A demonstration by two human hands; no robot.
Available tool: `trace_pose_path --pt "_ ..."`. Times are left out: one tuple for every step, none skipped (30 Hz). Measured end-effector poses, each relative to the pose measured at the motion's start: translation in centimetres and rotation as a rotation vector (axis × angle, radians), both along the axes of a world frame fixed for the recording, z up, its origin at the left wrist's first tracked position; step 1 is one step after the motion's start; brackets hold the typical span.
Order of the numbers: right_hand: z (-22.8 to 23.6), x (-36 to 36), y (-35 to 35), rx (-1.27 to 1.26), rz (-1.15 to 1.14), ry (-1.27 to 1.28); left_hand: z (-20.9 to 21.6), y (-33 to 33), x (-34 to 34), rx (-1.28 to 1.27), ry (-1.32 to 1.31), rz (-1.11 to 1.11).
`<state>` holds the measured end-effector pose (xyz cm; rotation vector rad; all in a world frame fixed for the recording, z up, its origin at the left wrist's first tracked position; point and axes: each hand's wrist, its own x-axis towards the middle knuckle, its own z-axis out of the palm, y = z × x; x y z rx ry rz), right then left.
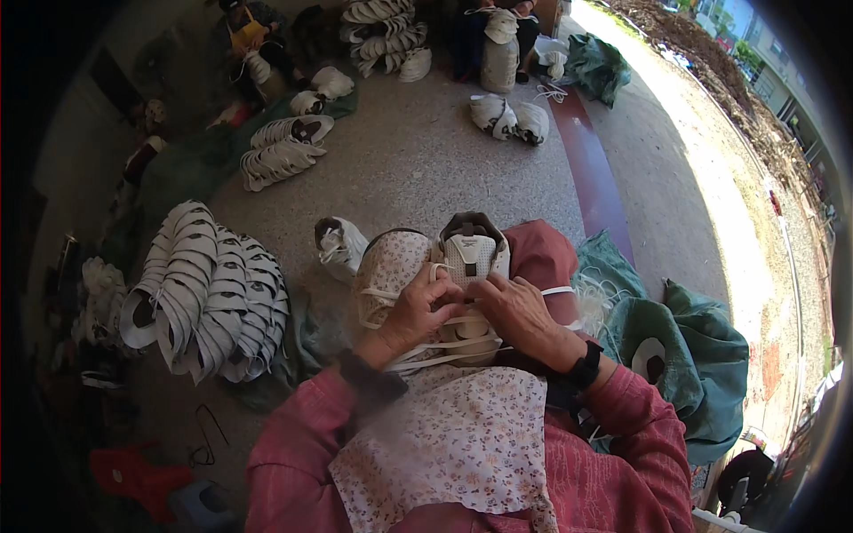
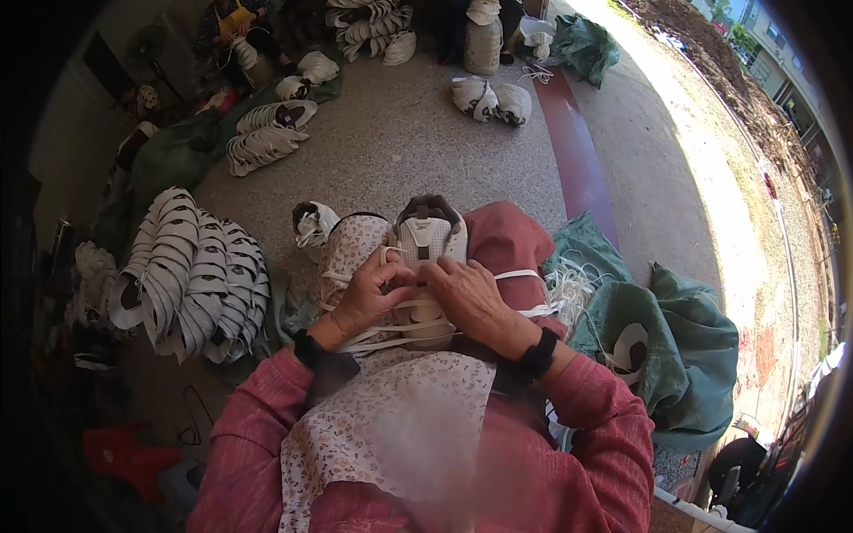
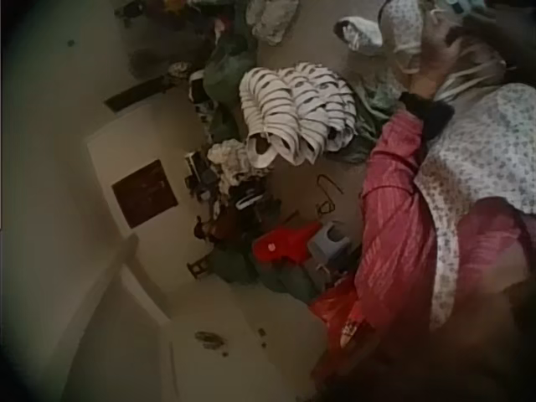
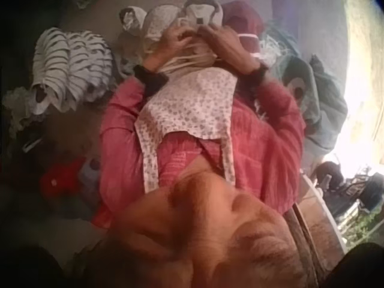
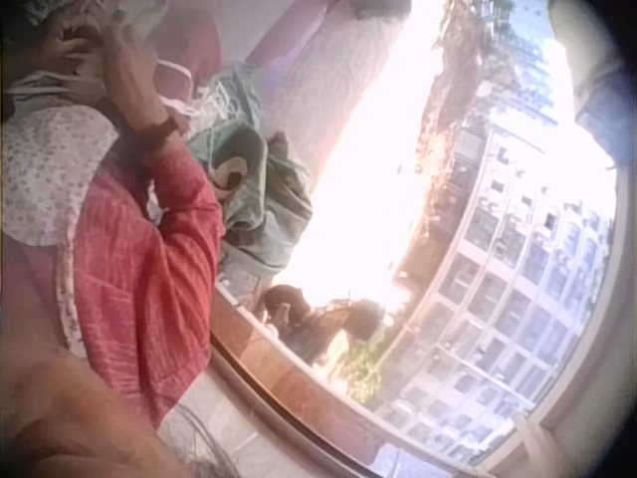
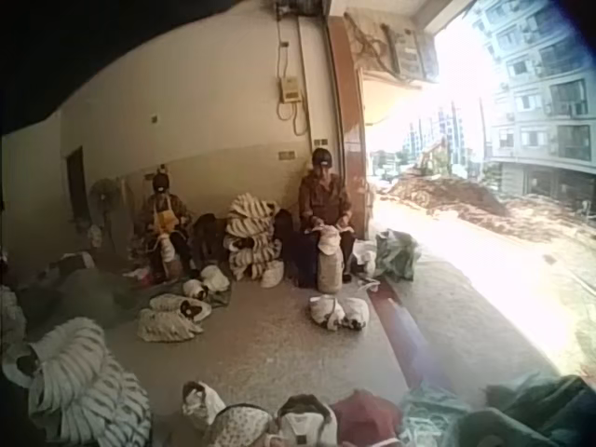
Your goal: The person sits on the floor and threads white shoelaces through the eyelets of a white sneaker. They pull the laces tight and adjust them repeatedly to ensure they are properly seated.
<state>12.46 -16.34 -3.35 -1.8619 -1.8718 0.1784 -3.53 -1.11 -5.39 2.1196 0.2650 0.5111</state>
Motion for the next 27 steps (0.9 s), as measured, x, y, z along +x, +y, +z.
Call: trace_pose_path --pt "0.4 0.2 0.1 0.0 0.038 -0.024 -0.1 0.0 0.0 0.057 -0.014 0.007" --pt "0.5 0.5 0.1 -0.01 0.055 0.008 -0.2 0.0 0.0 0.072 -0.011 0.008" --pt "0.6 0.8 0.1 -0.019 0.071 0.04 -0.3 0.0 0.0 0.089 -0.008 0.008" --pt "0.6 1.0 0.1 -0.027 0.086 0.072 -0.3 -0.1 0.0 0.105 -0.005 0.007" --pt "0.6 1.1 0.1 -0.022 0.088 0.096 -0.4 -0.1 0.2 0.142 -0.008 0.004" --pt "0.5 1.2 0.2 -0.016 0.09 0.12 -0.4 0.0 0.3 0.18 -0.01 0.002" --pt "0.5 1.3 0.3 -0.01 0.093 0.144 -0.3 0.0 0.3 0.218 -0.012 -0.001" --pt "0.5 1.3 0.2 -0.012 0.069 0.232 -0.2 0.2 0.0 0.281 -0.011 0.011" --pt "0.4 1.4 -0.1 -0.012 0.038 0.32 0.7 0.5 -0.4 0.345 -0.013 0.016" --pt "0.4 1.5 -0.5 -0.014 0.011 0.411 1.5 0.9 -1.2 0.407 -0.01 0.023" --pt "0.4 2.0 -0.9 -0.023 -0.03 0.393 2.1 1.9 -2.2 0.44 0.039 0.139" --pt "0.3 2.6 -1.4 -0.03 -0.069 0.378 2.7 3.4 -3.7 0.473 0.092 0.258" --pt "0.3 3.1 -2.0 -0.038 -0.108 0.365 3.2 5.7 -5.3 0.613 0.026 0.393" --pt "1.3 3.7 -2.6 -0.089 -0.121 0.307 3.6 8.2 -7.3 0.75 -0.042 0.528" --pt "3.1 4.0 -3.3 -0.271 -0.164 0.406 3.6 10.4 -9.4 0.821 -0.037 0.669" --pt "5.6 4.3 -3.8 -0.451 -0.196 0.502 3.7 12.5 -11.4 0.896 -0.035 0.819" --pt "7.3 4.6 -4.3 -0.632 -0.224 0.592 3.4 14.5 -14.1 0.934 -0.008 0.961" --pt "7.8 5.3 -5.4 -0.663 -0.192 0.787 2.7 15.6 -16.1 0.965 0.014 1.101" --pt "6.7 6.4 -6.8 -0.513 -0.127 1.005 2.2 15.8 -16.7 0.811 0.0 1.144" --pt "5.1 7.5 -8.6 -0.354 -0.065 1.213 1.8 15.9 -16.9 0.65 -0.015 1.177" --pt "4.0 8.1 -9.8 -0.189 0.006 1.413 1.1 16.2 -17.3 0.49 -0.025 1.212" --pt "4.3 8.2 -10.1 0.025 0.04 1.53 0.1 16.4 -17.2 0.187 -0.157 1.135" --pt "4.6 8.2 -10.3 0.245 0.075 1.639 -0.7 16.5 -17.6 -0.213 -0.301 1.046" --pt "5.1 8.4 -10.8 0.476 0.103 1.733 -0.4 15.8 -16.2 -0.61 -0.439 0.916" --pt "5.8 8.6 -11.6 0.607 0.042 1.837 0.1 15.1 -14.5 -1.002 -0.569 0.751" --pt "6.3 9.0 -12.8 0.743 -0.018 1.937 1.4 13.8 -12.6 -1.119 -0.621 0.652" --pt "6.6 9.6 -14.3 0.888 -0.084 2.027 3.2 12.4 -10.3 -1.236 -0.669 0.542"
